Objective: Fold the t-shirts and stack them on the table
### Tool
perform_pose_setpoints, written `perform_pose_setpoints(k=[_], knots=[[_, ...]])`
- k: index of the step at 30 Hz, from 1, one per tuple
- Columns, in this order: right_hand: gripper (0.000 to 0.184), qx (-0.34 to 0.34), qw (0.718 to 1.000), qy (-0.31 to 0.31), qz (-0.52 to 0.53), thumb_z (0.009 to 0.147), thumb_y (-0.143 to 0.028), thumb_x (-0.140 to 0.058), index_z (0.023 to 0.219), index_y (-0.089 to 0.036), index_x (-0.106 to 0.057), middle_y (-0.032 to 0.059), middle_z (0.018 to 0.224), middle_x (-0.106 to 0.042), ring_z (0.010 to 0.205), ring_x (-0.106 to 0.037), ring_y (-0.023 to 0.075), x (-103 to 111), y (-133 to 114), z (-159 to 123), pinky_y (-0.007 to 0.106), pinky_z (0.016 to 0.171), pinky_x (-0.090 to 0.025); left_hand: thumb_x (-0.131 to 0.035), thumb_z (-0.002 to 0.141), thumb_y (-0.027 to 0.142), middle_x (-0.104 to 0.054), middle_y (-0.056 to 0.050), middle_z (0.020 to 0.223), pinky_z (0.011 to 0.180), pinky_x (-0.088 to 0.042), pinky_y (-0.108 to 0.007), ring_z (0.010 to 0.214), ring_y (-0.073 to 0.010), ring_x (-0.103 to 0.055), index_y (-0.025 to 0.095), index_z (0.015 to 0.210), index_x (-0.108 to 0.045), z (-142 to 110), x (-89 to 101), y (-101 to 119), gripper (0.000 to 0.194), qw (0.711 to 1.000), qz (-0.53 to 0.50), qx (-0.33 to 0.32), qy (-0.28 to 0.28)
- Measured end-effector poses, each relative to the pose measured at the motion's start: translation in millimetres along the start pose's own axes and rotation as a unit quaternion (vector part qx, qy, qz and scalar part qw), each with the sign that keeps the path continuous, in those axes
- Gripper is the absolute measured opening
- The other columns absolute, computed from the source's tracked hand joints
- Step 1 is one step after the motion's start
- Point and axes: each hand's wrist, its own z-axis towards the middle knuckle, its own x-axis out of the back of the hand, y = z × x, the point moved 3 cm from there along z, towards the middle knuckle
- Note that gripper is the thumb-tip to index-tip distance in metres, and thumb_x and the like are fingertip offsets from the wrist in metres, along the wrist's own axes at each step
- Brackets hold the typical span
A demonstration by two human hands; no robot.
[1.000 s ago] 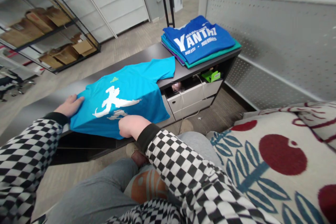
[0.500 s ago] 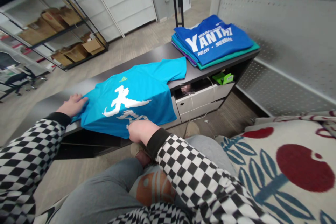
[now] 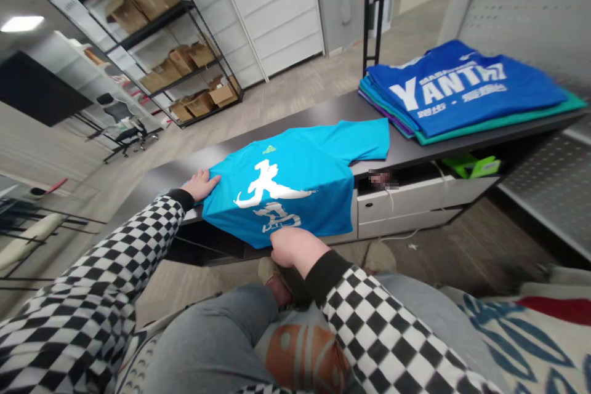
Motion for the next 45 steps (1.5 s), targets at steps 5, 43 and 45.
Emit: perform_pose_setpoints(k=[5,43,45], knots=[[0.033,0.004,1.0,0.023,0.006,0.101,-0.023,-0.065,0.126,-0.013,-0.084,0.0242,0.127,-0.083,0.121,-0.081,0.0372,-0.8,1.9,4.3,0.042,0.096,-0.062,-0.031,0.109,0.074,-0.037,-0.027,0.184,0.136,-0.031,-0.065,0.171,-0.0479,-0.035,0.006,0.176,-0.045,13.2,33.2,16.1,0.096,1.0,0.007,-0.022,0.005],[0.036,0.02,1.0,0.01,0.004,0.105,-0.027,-0.061,0.131,-0.013,-0.083,0.0223,0.134,-0.082,0.124,-0.08,0.0353,1.1,-1.9,2.3,0.042,0.098,-0.065,-0.026,0.118,0.062,-0.013,-0.021,0.193,0.141,-0.012,-0.068,0.179,-0.0397,-0.013,0.007,0.183,-0.024,4.2,1.0,-6.7,0.086,0.997,-0.081,-0.009,-0.016],[0.035,0.018,1.0,0.007,0.001,0.105,-0.027,-0.062,0.129,-0.014,-0.083,0.022,0.132,-0.083,0.122,-0.081,0.0342,-0.2,-1.9,2.8,0.041,0.097,-0.064,-0.029,0.118,0.06,-0.016,-0.02,0.192,0.14,-0.014,-0.069,0.177,-0.0399,-0.017,0.008,0.183,-0.024,-1.6,-11.1,-8.9,0.083,0.997,-0.08,-0.016,-0.007]])
